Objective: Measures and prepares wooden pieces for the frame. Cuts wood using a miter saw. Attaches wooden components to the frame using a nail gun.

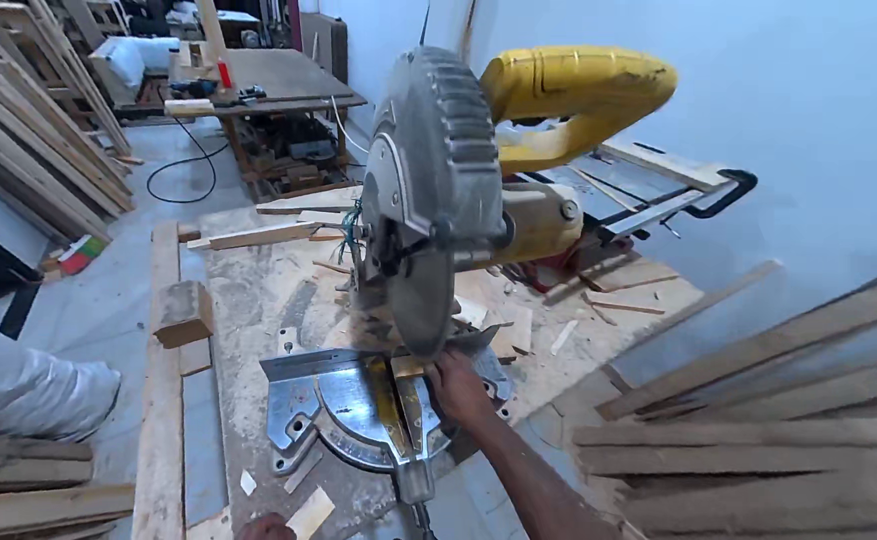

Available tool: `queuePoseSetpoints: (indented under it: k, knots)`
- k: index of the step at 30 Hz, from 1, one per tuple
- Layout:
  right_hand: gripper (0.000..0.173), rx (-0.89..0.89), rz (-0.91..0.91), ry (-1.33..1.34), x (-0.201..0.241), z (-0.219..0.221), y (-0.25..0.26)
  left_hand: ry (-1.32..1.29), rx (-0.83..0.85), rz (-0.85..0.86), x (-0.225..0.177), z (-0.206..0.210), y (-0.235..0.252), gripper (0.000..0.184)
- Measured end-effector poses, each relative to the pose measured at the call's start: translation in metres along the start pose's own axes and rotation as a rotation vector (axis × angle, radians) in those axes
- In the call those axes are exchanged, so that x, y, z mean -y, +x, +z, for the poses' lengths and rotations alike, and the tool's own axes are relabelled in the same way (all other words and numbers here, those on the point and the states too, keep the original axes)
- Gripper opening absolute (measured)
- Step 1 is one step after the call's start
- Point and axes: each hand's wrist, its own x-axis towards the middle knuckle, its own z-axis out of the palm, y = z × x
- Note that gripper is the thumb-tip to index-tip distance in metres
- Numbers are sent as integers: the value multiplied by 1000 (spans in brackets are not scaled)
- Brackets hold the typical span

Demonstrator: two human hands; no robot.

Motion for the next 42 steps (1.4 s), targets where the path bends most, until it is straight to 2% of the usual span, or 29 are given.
queuePoseSetpoints:
  k: [2,4,6,8,11,14,16,20,24,27,29,31,35,37,40,42]
  knots:
    - [33,-53,17,-36,1,6,7,38,22,-59,-8,-2,8,36]
    - [34,-22,52,-46,7,-1,6,32,-20,-110,-19,-7,11,43]
    - [39,128,153,-55,23,-18,-6,19,-118,-63,-30,-11,10,42]
    - [46,283,264,-50,47,-29,-27,-41,-132,-38,-50,-18,17,40]
    - [47,373,319,52,75,-18,-55,-82,-85,-27,-88,-22,46,44]
    - [43,460,269,238,90,-4,-69,19,0,-8,-114,-16,90,59]
    - [39,468,220,431,87,4,-77,105,95,-31,-124,-13,114,59]
    - [32,266,210,610,59,-24,-93,169,158,-49,-127,-20,144,47]
    - [28,-150,158,642,40,-93,-112,181,232,-121,-130,-38,174,53]
    - [21,-519,-71,602,33,-150,-129,219,268,-156,-138,-47,189,47]
    - [17,-730,-232,507,35,-190,-138,255,210,-143,-142,-46,190,44]
    - [16,-875,-370,418,46,-232,-139,308,115,-53,-137,-41,191,38]
    - [14,-918,-615,366,77,-294,-119,277,-73,163,-103,-22,198,20]
    - [14,-911,-672,206,96,-319,-99,267,-150,261,-92,-17,200,18]
    - [33,-811,-627,-187,122,-351,-61,396,-317,365,-88,-12,200,13]
    - [54,-565,-530,-343,140,-363,-33,506,-489,446,-87,-8,203,6]
